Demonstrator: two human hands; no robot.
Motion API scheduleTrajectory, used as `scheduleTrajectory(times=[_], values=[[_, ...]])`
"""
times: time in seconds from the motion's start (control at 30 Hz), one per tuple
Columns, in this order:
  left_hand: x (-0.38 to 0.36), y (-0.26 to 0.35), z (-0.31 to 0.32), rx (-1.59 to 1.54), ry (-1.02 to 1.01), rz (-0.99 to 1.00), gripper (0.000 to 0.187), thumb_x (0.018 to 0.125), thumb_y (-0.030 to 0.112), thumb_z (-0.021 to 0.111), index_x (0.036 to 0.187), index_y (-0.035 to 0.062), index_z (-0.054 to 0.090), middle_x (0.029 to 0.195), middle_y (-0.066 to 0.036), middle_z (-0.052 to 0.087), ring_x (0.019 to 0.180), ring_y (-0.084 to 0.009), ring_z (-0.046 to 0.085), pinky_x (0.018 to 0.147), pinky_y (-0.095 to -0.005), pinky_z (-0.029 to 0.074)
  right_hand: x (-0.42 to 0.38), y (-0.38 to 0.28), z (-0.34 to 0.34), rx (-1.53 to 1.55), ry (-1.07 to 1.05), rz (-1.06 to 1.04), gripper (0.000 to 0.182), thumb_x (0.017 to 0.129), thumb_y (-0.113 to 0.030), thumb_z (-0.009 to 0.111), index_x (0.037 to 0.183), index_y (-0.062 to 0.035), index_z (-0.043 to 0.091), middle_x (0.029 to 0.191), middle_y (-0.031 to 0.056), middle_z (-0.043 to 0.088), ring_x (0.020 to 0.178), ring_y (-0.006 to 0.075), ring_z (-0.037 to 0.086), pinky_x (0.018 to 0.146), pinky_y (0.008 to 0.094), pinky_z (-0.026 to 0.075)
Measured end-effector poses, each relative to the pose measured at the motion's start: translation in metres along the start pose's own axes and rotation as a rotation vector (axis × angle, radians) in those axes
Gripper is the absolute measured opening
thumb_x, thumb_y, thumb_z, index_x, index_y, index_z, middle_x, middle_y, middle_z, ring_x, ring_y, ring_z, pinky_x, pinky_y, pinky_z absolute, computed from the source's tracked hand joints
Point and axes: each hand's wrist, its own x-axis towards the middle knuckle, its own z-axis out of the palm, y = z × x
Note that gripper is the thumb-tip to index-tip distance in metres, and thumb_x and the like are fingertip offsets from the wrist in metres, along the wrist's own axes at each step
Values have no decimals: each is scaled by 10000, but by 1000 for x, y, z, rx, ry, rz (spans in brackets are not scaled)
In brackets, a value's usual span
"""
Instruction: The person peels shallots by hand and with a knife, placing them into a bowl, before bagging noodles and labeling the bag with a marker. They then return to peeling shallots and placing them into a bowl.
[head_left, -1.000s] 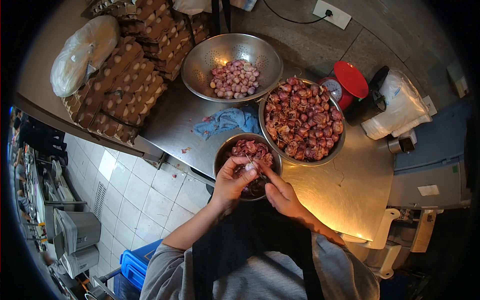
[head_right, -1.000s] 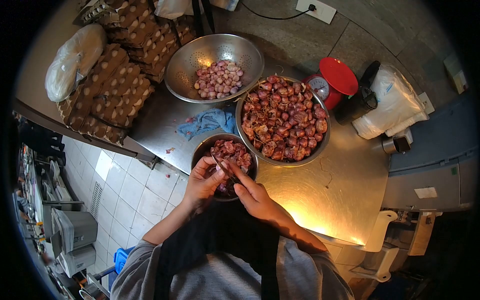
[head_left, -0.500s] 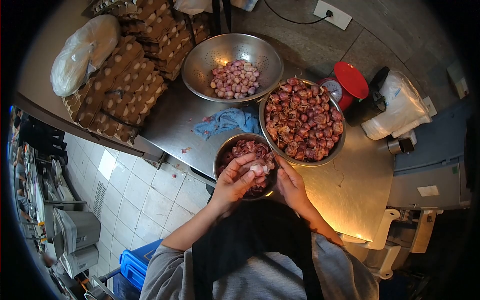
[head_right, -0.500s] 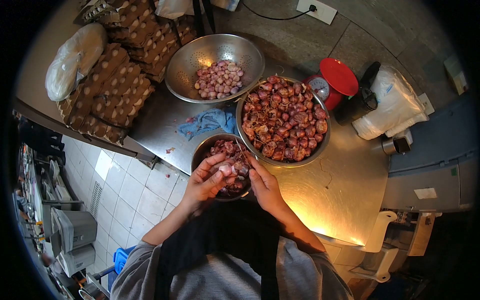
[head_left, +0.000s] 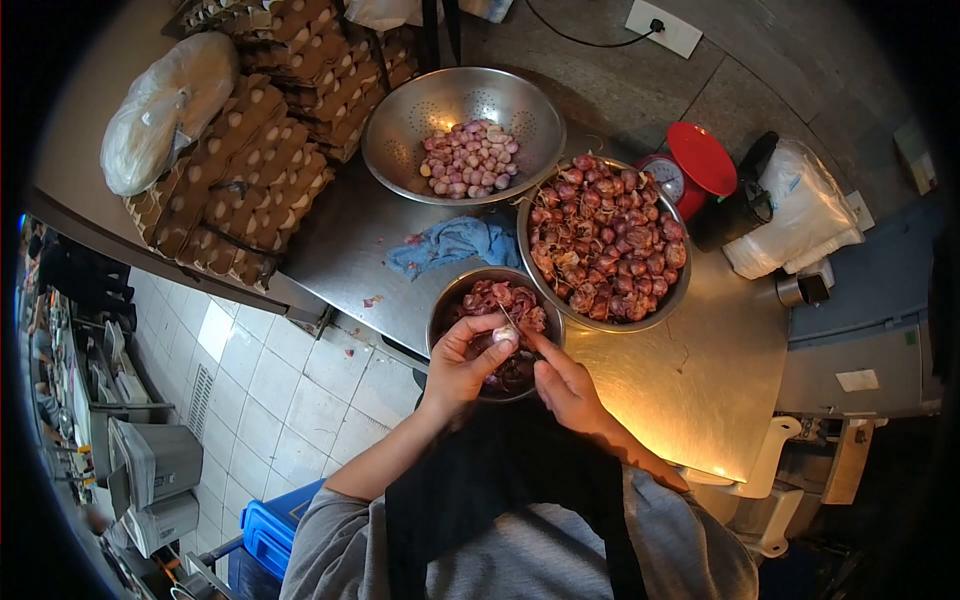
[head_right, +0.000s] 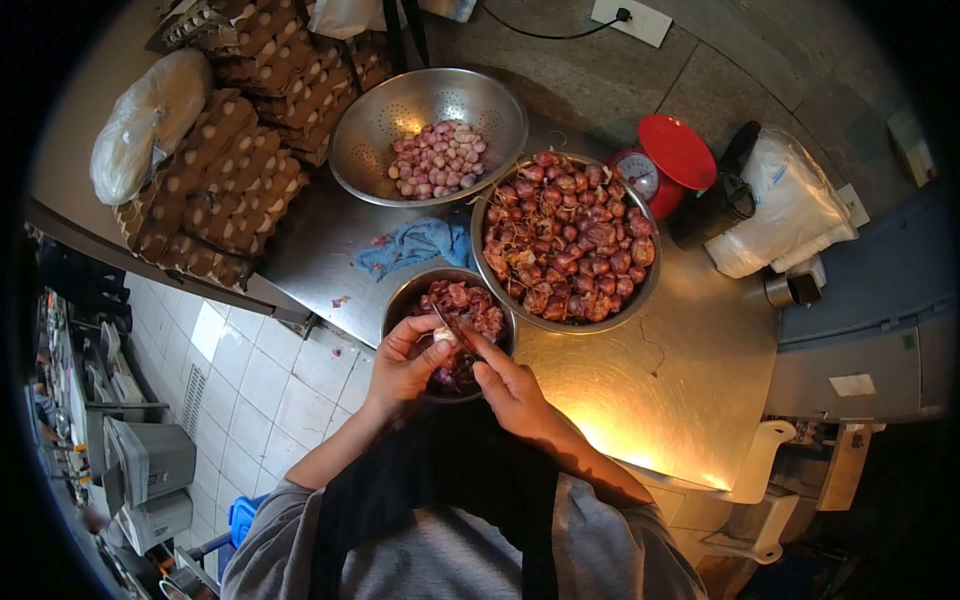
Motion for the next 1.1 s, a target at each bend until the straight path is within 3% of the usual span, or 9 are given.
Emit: scheduleTrajectory(times=[0.13,0.3,0.5,0.6,0.63,0.73,0.83,0.87,1.1], values=[[-1,6,6,-39,25,-10,238,798,6,608,1017,30,518,975,-50,593,916,-115,566,830,-240,453,1,-1,-2,-74,53,-13,389,928,-170,412,1293,-39,386,1059,104,557,845,122,531,762,231,410],[0,2,2,-71,-16,-18,228,817,3,579,1025,34,493,990,-70,584,930,-137,569,858,-269,455,6,3,-2,-66,126,-40,378,928,-175,413,1272,-18,403,1160,136,535,1086,173,484,916,266,355],[-4,9,6,-167,-33,-95,235,864,20,506,1092,49,461,1050,-95,557,971,-164,546,847,-305,454,13,11,-13,-16,215,102,401,929,-183,413,1304,-45,371,1151,119,537,1031,168,498,886,253,364],[-4,13,9,-186,39,-160,237,867,33,506,1101,50,473,1026,-78,560,956,-158,545,852,-303,451,8,2,-14,-23,146,126,425,928,-175,415,1332,-74,336,1125,93,543,821,112,501,751,214,396],[-3,12,8,-203,37,-171,239,865,35,513,1101,49,478,1018,-71,560,947,-152,546,847,-297,453,7,1,-13,-67,119,29,433,927,-172,416,1340,-83,325,1120,81,540,733,87,468,687,197,392],[-2,7,6,-121,34,-131,251,852,49,547,1096,40,490,1012,-55,556,914,-122,543,837,-273,449,1,-5,-9,-8,3,60,446,925,-169,417,1348,-78,308,1168,74,509,674,69,466,644,183,398],[1,-1,-2,18,-10,-55,279,822,38,589,1084,33,490,1003,-40,552,896,-103,536,831,-251,438,0,-14,-2,52,-42,110,443,924,-169,410,1340,-53,307,1302,110,422,1117,183,454,921,254,339],[2,-2,-4,64,-32,-30,292,810,29,603,1079,31,489,998,-35,552,894,-99,534,830,-246,433,1,-12,-1,9,-38,39,441,924,-169,408,1337,-51,309,1314,117,411,1184,198,396,959,267,304],[2,-3,-2,170,-35,131,334,778,-22,616,1057,31,440,990,-33,536,926,-112,521,848,-250,411,4,-18,-2,-168,-25,-82,423,924,-166,404,1325,-53,328,1308,140,416,1218,228,392,979,282,302]])
